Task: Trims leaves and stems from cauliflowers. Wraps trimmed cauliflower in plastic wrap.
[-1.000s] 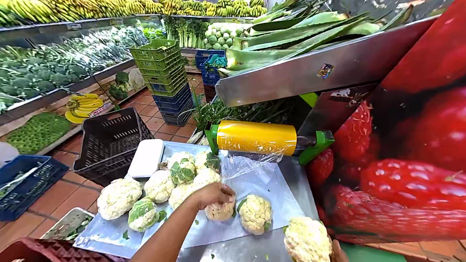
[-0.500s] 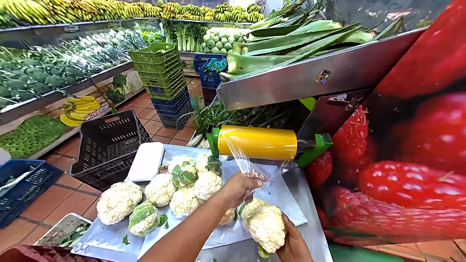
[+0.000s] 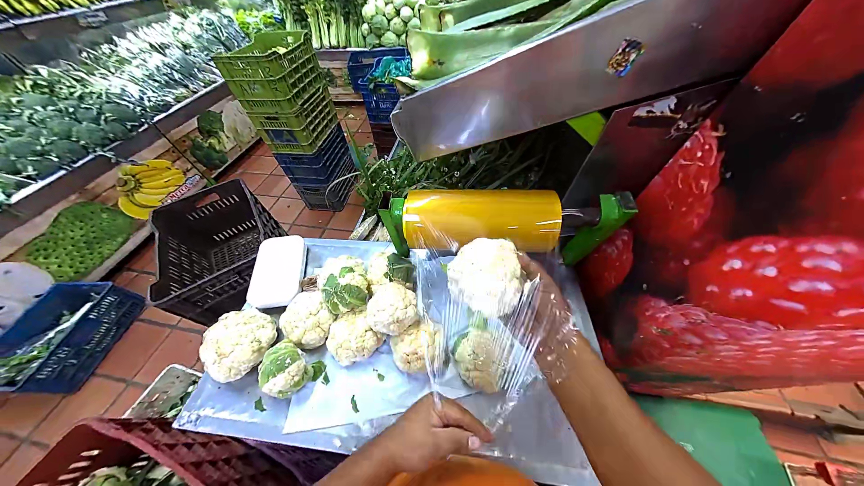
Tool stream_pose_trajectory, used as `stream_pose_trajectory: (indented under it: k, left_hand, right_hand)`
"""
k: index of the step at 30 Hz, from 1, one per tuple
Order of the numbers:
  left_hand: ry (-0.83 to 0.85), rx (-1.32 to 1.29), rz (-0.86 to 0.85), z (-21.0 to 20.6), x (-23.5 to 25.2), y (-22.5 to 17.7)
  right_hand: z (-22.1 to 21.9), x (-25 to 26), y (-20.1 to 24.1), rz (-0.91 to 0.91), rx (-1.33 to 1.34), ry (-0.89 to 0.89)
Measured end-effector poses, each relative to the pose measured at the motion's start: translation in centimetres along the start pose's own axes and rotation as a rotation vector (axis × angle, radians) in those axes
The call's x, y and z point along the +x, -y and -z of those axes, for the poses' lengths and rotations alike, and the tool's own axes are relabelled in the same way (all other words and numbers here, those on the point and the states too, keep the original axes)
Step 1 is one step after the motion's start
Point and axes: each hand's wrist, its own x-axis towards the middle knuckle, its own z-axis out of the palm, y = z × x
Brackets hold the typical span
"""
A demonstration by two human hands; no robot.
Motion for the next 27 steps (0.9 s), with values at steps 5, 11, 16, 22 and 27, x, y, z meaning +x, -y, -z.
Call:
stream_pose_trajectory:
  k: [5, 11, 16, 22, 27]
  left_hand:
    - [-0.09, 0.502, 0.277, 1.1, 5.1, 2.5]
    - [-0.251, 0.349, 0.261, 3.6, 7.3, 0.2]
    - [-0.152, -0.348, 0.41, 1.6, 7.4, -4.7]
    - [0.019, -0.288, 0.313, 1.6, 2.9, -2.8]
    - [0.084, -0.119, 0.037, 1.0, 0.3, -4.1]
  right_hand:
    - [0.6, -6.6, -2.3, 0.067, 0.051, -0.003]
    - [6.8, -10.3, -5.9, 0.098, -0.139, 0.242]
    - [10.2, -11.1, -7.2, 0.19, -0.323, 0.283]
    - [9.9, -12.5, -7.6, 0.253, -0.505, 0.402]
    - [8.4, -14.8, -4.8, 0.244, -0.679, 0.576]
